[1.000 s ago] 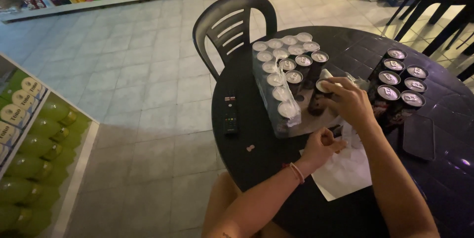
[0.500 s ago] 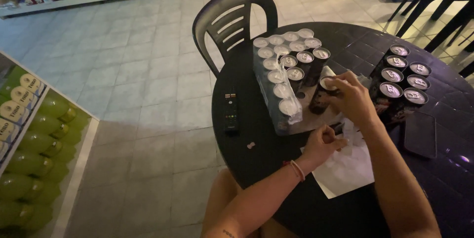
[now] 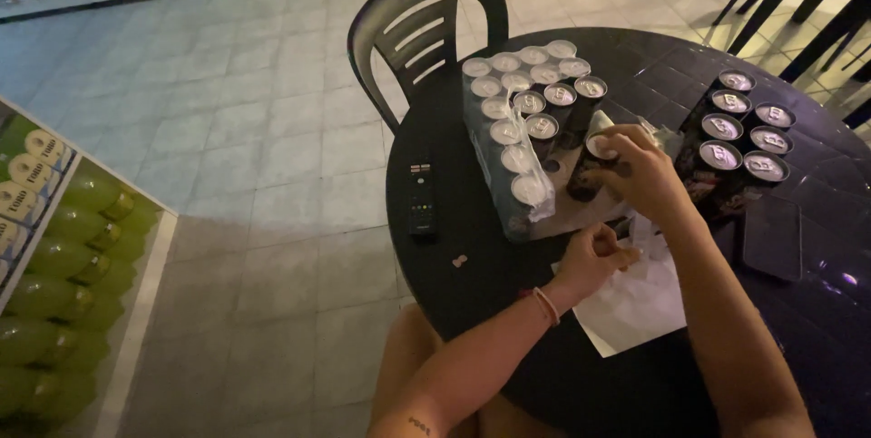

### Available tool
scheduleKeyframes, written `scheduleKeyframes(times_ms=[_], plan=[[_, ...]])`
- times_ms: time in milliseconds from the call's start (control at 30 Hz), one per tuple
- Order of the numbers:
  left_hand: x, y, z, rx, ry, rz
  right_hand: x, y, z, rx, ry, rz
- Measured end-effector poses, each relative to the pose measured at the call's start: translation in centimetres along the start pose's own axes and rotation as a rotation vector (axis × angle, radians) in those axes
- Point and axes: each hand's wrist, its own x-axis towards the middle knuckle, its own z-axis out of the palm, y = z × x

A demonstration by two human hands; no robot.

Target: The person sits at a table and applies circular labels to beverage cans. They tear labels from a roll, place them on the cans, and smooth them down. The person handles multiple cans, moving them between a plastic tray and the table surface.

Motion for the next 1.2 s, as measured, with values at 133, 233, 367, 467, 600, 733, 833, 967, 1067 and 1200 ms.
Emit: scheduleKeyframes(times_ms=[133,233,367,467,600,733,833,967,1067,1200], plan=[[0.2,-0.5,0.1,-0.013,0.015,0.02,-0.1,-0.1,0.4,-0.069,-0.02,0.038],[0.0,0.1,0.1,-0.016,0.022,0.037,0.1,-0.7,0.2,-0.079,-0.036,0.054],[0.6,-1.0,0.3,-0.015,0.033,0.067,0.1,-0.2,0.4,-0.091,-0.045,0.058],[0.8,-1.7,0.2,-0.028,0.001,0.053,0.1,-0.5,0.2,-0.092,-0.045,0.055],[0.4,-0.8,0.1,-0.024,-0.005,0.059,0.2,-0.9,0.1,-0.105,-0.041,0.045],[0.6,-1.6,0.1,-0.058,-0.02,0.068,-0.1,-0.4,0.5,-0.136,-0.017,0.057],[0.3,-0.8,-0.1,-0.046,-0.033,0.057,-0.2,-0.3,0.6,-0.169,-0.006,0.073],[0.1,-0.6,-0.1,-0.018,-0.035,0.049,-0.1,-0.9,0.4,-0.165,-0.002,0.075],[0.4,-0.7,-0.2,0.047,-0.056,0.041,-0.1,-0.8,0.4,-0.151,-0.003,0.065],[0.1,-0.6,0.0,0.007,-0.04,0.048,-0.1,-0.5,0.5,-0.148,-0.01,0.064]])
